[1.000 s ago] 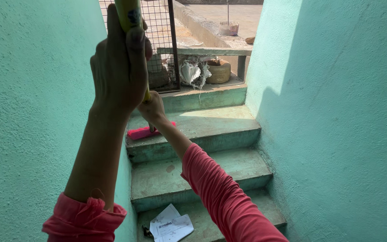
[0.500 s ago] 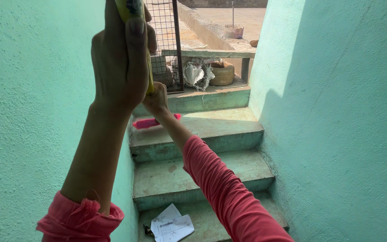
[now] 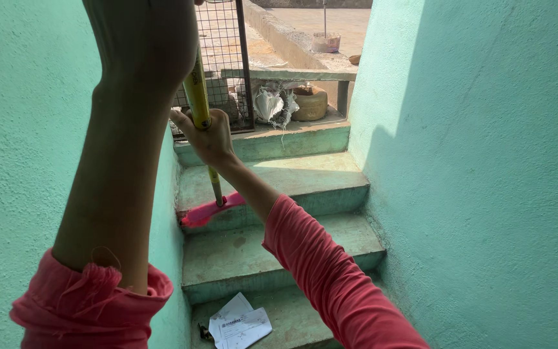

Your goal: The person sweeps debris down a flight of concrete stairs using a pink-headed broom.

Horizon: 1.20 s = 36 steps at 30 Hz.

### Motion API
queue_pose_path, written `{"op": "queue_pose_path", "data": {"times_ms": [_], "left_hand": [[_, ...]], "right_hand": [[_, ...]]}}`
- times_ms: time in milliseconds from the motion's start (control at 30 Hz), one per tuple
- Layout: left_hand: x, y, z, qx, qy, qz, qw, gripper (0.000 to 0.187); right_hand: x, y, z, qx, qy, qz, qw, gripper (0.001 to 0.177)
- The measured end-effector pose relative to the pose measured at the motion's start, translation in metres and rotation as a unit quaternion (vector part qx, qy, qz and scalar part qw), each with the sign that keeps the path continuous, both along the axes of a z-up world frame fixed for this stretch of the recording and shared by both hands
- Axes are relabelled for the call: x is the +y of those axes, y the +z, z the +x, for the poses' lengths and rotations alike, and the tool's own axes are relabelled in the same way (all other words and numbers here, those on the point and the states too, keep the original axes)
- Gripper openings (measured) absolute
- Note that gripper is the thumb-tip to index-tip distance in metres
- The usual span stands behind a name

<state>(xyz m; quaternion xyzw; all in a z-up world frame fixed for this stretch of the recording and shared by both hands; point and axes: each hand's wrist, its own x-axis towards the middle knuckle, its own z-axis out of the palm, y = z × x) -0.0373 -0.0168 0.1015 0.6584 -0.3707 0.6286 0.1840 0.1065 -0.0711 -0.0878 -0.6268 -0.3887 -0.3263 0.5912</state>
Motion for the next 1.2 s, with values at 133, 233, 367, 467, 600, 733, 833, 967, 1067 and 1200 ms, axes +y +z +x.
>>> {"op": "queue_pose_path", "data": {"times_ms": [133, 233, 367, 467, 600, 733, 833, 967, 1067, 1200], "left_hand": [[-0.029, -0.002, -0.029, 0.037, -0.085, -0.034, 0.995, 0.041], [-0.046, -0.029, -0.036, 0.092, -0.114, -0.047, 0.988, 0.031], [-0.056, -0.07, -0.006, 0.254, -0.072, 0.048, 0.963, 0.024], [-0.061, -0.101, 0.011, 0.29, -0.087, 0.08, 0.95, 0.022], [-0.071, -0.11, 0.028, 0.332, -0.143, 0.082, 0.929, 0.022], [-0.097, -0.108, 0.029, 0.27, -0.144, 0.089, 0.948, 0.026], [-0.106, -0.1, 0.029, 0.299, -0.114, 0.073, 0.945, 0.023], [-0.116, -0.1, 0.041, 0.264, -0.117, 0.088, 0.953, 0.024], [-0.13, -0.11, 0.054, 0.23, -0.097, 0.074, 0.966, 0.024], [-0.132, -0.094, 0.065, 0.198, -0.06, 0.022, 0.978, 0.024]], "right_hand": [[-0.014, -0.012, 0.015, -0.044, 0.022, 0.024, 0.999, 0.047], [-0.02, -0.04, 0.069, -0.085, -0.009, 0.002, 0.996, 0.029], [-0.039, -0.091, 0.133, -0.074, 0.008, -0.09, 0.993, 0.045], [-0.062, -0.131, 0.155, 0.056, 0.077, -0.071, 0.993, 0.057], [-0.103, -0.151, 0.194, 0.08, 0.074, -0.065, 0.992, 0.052], [-0.132, -0.163, 0.211, 0.083, 0.043, -0.075, 0.993, 0.042], [-0.15, -0.163, 0.218, 0.077, 0.017, -0.082, 0.994, 0.035], [-0.16, -0.158, 0.225, 0.073, 0.003, -0.086, 0.994, 0.029], [-0.165, -0.15, 0.222, 0.067, -0.004, -0.094, 0.993, 0.027], [-0.164, -0.12, 0.184, 0.037, -0.073, -0.112, 0.99, 0.029]]}}
